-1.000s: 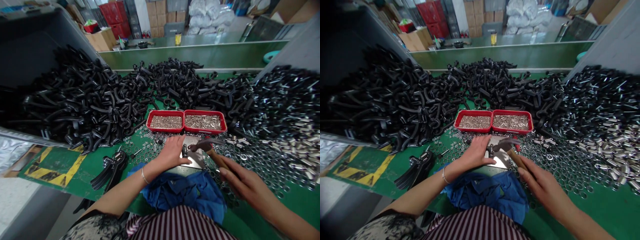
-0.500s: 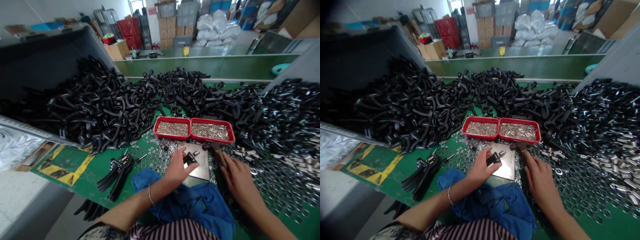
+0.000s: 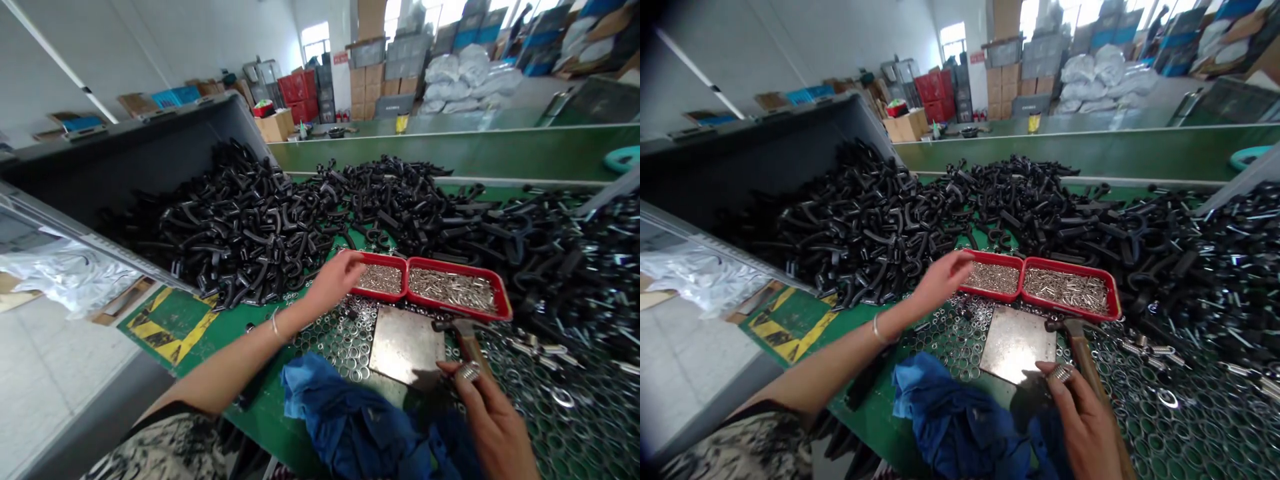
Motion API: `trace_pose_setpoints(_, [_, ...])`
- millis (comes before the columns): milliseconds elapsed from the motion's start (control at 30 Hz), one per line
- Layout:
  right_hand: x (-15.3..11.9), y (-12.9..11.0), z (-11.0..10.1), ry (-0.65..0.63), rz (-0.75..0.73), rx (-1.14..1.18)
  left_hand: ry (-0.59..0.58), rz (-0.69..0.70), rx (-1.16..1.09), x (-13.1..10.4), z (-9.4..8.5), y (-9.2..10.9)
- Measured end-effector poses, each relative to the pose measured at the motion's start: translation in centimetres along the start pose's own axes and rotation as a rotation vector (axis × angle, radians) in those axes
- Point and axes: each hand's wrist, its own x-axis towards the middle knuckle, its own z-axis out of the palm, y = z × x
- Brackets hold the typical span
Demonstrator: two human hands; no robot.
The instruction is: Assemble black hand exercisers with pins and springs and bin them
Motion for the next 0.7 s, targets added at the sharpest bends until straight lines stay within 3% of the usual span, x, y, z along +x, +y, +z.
trace_pose_setpoints(100, [0.1, 0.1, 0.3, 0.072, -0.040, -0.001, -0.004, -0.237, 0.209, 8.2, -1.0, -4.2])
trace_pose_setpoints(167, [0.2, 0.4, 0.9, 0.087, 0.003, 0.047, -0.017, -0.312, 0.235, 12.2, 0.1, -6.1])
trace_pose_setpoints(267, [0.4, 1.1, 1.4, 0.059, 0.080, 0.098, -0.023, -0.429, 0.202, 15.8, 3.0, -7.6])
trace_pose_setpoints(367, [0.7, 1.7, 1.0, 0.028, 0.160, 0.182, -0.020, -0.540, 0.125, 17.8, 5.4, -8.5])
trace_pose_setpoints(467, [1.2, 1.8, 0.5, 0.018, 0.276, 0.275, -0.036, -0.608, 0.004, 19.0, 5.6, -9.2])
trace_pose_setpoints(600, [2.1, 1.4, 0.4, 0.001, 0.341, 0.324, -0.026, -0.608, -0.173, 19.0, 2.7, -9.4])
trace_pose_setpoints(700, [2.9, 1.3, 0.3, -0.035, 0.270, 0.227, 0.095, -0.447, -0.521, 16.4, 0.2, -7.6])
